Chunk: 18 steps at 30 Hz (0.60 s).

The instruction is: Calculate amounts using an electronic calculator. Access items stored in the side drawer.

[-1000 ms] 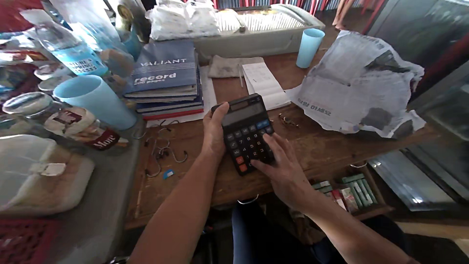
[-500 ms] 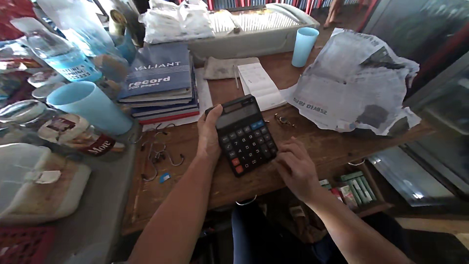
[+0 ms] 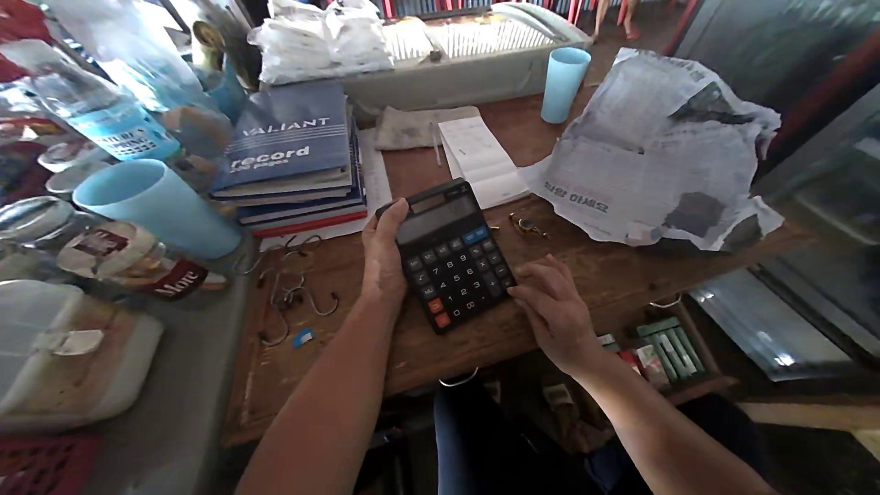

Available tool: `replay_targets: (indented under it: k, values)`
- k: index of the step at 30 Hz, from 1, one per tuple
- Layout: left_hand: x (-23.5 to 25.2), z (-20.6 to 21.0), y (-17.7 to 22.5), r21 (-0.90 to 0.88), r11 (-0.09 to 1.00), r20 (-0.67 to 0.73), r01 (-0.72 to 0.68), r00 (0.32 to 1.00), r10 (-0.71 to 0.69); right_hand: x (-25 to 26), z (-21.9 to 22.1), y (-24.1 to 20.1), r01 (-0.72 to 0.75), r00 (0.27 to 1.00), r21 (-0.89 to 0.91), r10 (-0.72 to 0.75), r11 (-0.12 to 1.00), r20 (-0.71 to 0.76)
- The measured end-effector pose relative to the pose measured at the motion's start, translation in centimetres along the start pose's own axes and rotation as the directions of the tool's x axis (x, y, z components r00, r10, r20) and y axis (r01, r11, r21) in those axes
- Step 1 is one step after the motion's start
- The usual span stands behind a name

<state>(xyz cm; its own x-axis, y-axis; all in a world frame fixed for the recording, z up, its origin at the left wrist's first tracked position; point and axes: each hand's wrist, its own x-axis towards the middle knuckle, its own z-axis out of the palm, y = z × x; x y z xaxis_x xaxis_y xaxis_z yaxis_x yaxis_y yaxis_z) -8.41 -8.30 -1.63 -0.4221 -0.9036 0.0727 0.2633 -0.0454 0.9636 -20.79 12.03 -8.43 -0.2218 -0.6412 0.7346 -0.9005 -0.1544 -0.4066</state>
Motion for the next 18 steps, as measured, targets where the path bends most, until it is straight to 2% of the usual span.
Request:
replay_targets:
  k: [6,18]
  values:
    - [0.05,-0.03,-0.09,-0.001,1.0,0.003,-0.01,1.0,0.01,0.28,0.08,-0.03,0.004,0.992,-0.042,0.001,0.999,0.127]
    - [-0.07,-0.08,-0.06,-0.012,1.0,-0.019,0.006,1.0,-0.006,0.47,0.26,-0.21,0.018,0.984,-0.112,0.002,0.994,0.178]
